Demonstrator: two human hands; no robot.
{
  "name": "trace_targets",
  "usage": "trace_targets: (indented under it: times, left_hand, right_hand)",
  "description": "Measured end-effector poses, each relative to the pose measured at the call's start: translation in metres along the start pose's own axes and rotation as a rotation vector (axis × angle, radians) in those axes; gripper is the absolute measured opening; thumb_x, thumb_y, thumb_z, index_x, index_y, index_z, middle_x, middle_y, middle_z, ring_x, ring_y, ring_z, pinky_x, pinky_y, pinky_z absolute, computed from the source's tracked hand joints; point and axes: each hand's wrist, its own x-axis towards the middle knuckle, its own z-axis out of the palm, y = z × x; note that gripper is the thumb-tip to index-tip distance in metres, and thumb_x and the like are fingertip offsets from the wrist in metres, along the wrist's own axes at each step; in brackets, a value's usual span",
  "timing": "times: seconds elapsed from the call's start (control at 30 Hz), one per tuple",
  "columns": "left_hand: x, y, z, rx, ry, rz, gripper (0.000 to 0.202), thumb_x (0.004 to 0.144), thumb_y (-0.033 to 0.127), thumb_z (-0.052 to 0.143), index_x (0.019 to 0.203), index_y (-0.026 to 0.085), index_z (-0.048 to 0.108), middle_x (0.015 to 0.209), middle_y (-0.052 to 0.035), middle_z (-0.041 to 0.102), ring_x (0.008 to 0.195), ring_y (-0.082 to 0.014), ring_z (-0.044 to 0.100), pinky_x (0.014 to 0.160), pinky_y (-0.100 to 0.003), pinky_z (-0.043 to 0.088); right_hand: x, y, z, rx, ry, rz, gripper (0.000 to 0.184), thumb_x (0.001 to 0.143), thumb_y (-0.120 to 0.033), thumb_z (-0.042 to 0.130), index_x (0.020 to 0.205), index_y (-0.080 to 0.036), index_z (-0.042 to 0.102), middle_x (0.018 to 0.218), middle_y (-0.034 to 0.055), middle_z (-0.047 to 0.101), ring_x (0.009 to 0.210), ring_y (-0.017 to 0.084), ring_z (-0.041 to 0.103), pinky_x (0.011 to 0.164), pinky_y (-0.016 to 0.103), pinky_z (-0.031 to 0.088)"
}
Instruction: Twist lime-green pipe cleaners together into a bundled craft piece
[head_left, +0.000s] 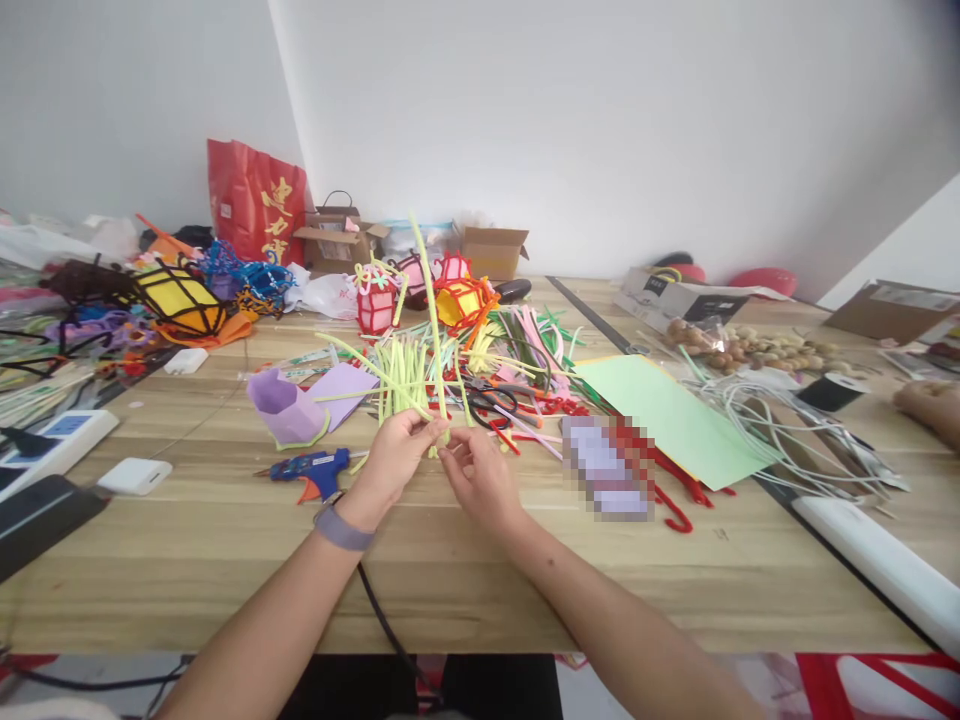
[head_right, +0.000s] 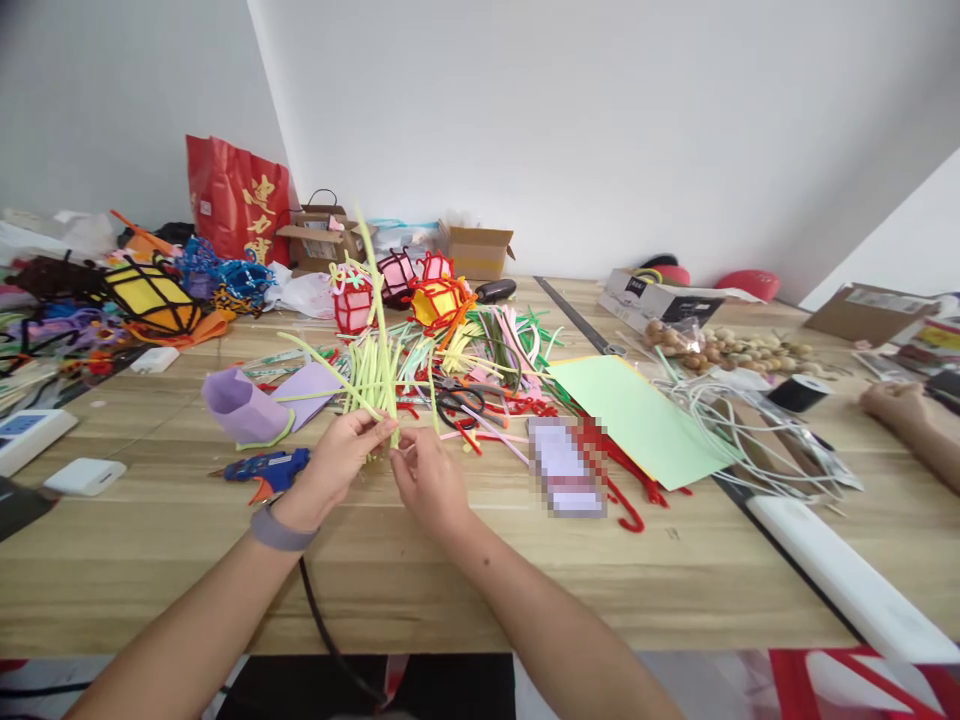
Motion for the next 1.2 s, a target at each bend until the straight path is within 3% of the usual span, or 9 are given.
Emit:
trace_targets:
  times: [0.07, 0.17, 0.3, 0.47, 0.6, 0.73, 0.87, 1.0, 1.2]
  left_hand:
    - [-0.001, 0.0, 0.002, 0.004, 0.004, 0.014, 0.03, 0.062, 0.043, 0.074, 0.068, 0.015, 0.064, 0.065, -0.0012, 0.063, 0.062, -0.0142, 0.053, 0.061, -0.025, 0.041]
    - [-0.002, 0.0, 0.004, 0.005, 0.012, 0.035, 0.029, 0.063, 0.041, 0.073, 0.07, 0.015, 0.064, 0.069, -0.0024, 0.064, 0.068, -0.0162, 0.057, 0.066, -0.027, 0.044]
    - [-0.002, 0.001, 0.003, -0.028, -0.015, 0.035, 0.029, 0.064, 0.042, 0.073, 0.068, 0.015, 0.062, 0.062, -0.0002, 0.061, 0.062, -0.0147, 0.055, 0.061, -0.026, 0.043]
    - [-0.002, 0.001, 0.0, -0.129, -0.189, -0.017, 0.033, 0.069, 0.046, 0.069, 0.064, 0.016, 0.058, 0.051, 0.0016, 0.056, 0.049, -0.0123, 0.051, 0.054, -0.026, 0.042]
    - [-0.003, 0.0, 0.0, -0.147, -0.247, -0.037, 0.034, 0.07, 0.046, 0.07, 0.064, 0.015, 0.059, 0.053, -0.0007, 0.059, 0.051, -0.0129, 0.054, 0.055, -0.026, 0.042]
    - [-0.002, 0.001, 0.0, -0.17, -0.174, -0.05, 0.035, 0.066, 0.047, 0.072, 0.064, 0.015, 0.058, 0.053, 0.0023, 0.054, 0.047, -0.0099, 0.047, 0.051, -0.024, 0.037]
    - [0.001, -0.002, -0.001, -0.086, -0.007, -0.035, 0.034, 0.061, 0.044, 0.075, 0.063, 0.013, 0.059, 0.055, 0.0038, 0.051, 0.049, -0.0073, 0.039, 0.048, -0.022, 0.029]
    - [0.0, -0.004, 0.0, -0.064, 0.007, -0.059, 0.035, 0.061, 0.045, 0.074, 0.062, 0.014, 0.058, 0.054, 0.004, 0.05, 0.05, -0.0083, 0.038, 0.049, -0.023, 0.028]
    - [-0.002, -0.005, 0.005, -0.043, 0.054, -0.068, 0.037, 0.06, 0.047, 0.073, 0.056, 0.016, 0.051, 0.05, 0.0055, 0.045, 0.049, -0.0091, 0.038, 0.05, -0.024, 0.029]
  right_hand:
    - [-0.001, 0.001, -0.001, -0.08, 0.005, -0.032, 0.012, 0.083, -0.032, 0.055, 0.087, -0.021, 0.059, 0.077, 0.0036, 0.063, 0.063, 0.014, 0.058, 0.06, 0.027, 0.048]
    - [0.001, -0.001, -0.002, 0.012, 0.004, 0.042, 0.014, 0.084, -0.034, 0.055, 0.082, -0.021, 0.06, 0.074, 0.0036, 0.065, 0.062, 0.014, 0.059, 0.058, 0.027, 0.047]
    - [0.005, -0.009, -0.002, 0.438, -0.077, 0.31, 0.021, 0.078, -0.041, 0.062, 0.074, -0.02, 0.06, 0.067, 0.0, 0.061, 0.055, 0.011, 0.055, 0.055, 0.025, 0.046]
    - [0.01, -0.018, -0.01, 1.066, -0.304, 0.766, 0.021, 0.067, -0.034, 0.073, 0.072, -0.017, 0.061, 0.061, -0.005, 0.055, 0.046, 0.004, 0.042, 0.047, 0.017, 0.04]
    - [0.012, -0.019, -0.016, 1.237, -0.443, 0.864, 0.021, 0.063, -0.029, 0.075, 0.068, -0.017, 0.058, 0.055, -0.008, 0.047, 0.042, 0.002, 0.033, 0.041, 0.014, 0.033]
    - [0.01, -0.012, -0.011, 0.96, -0.345, 0.652, 0.026, 0.071, -0.041, 0.069, 0.075, -0.018, 0.058, 0.064, -0.0036, 0.055, 0.046, 0.006, 0.043, 0.047, 0.019, 0.042]
    - [0.005, -0.001, -0.004, 0.295, -0.068, 0.186, 0.021, 0.081, -0.038, 0.06, 0.09, -0.02, 0.058, 0.077, 0.002, 0.061, 0.06, 0.012, 0.055, 0.057, 0.026, 0.047]
    - [0.001, 0.003, -0.006, -0.303, 0.022, -0.263, 0.015, 0.089, -0.028, 0.052, 0.098, -0.019, 0.058, 0.086, 0.0067, 0.064, 0.069, 0.015, 0.059, 0.064, 0.028, 0.047]
    - [0.004, 0.0, -0.014, -0.655, 0.063, -0.482, 0.017, 0.094, -0.023, 0.045, 0.086, -0.019, 0.06, 0.076, 0.0054, 0.066, 0.071, 0.016, 0.059, 0.063, 0.026, 0.041]
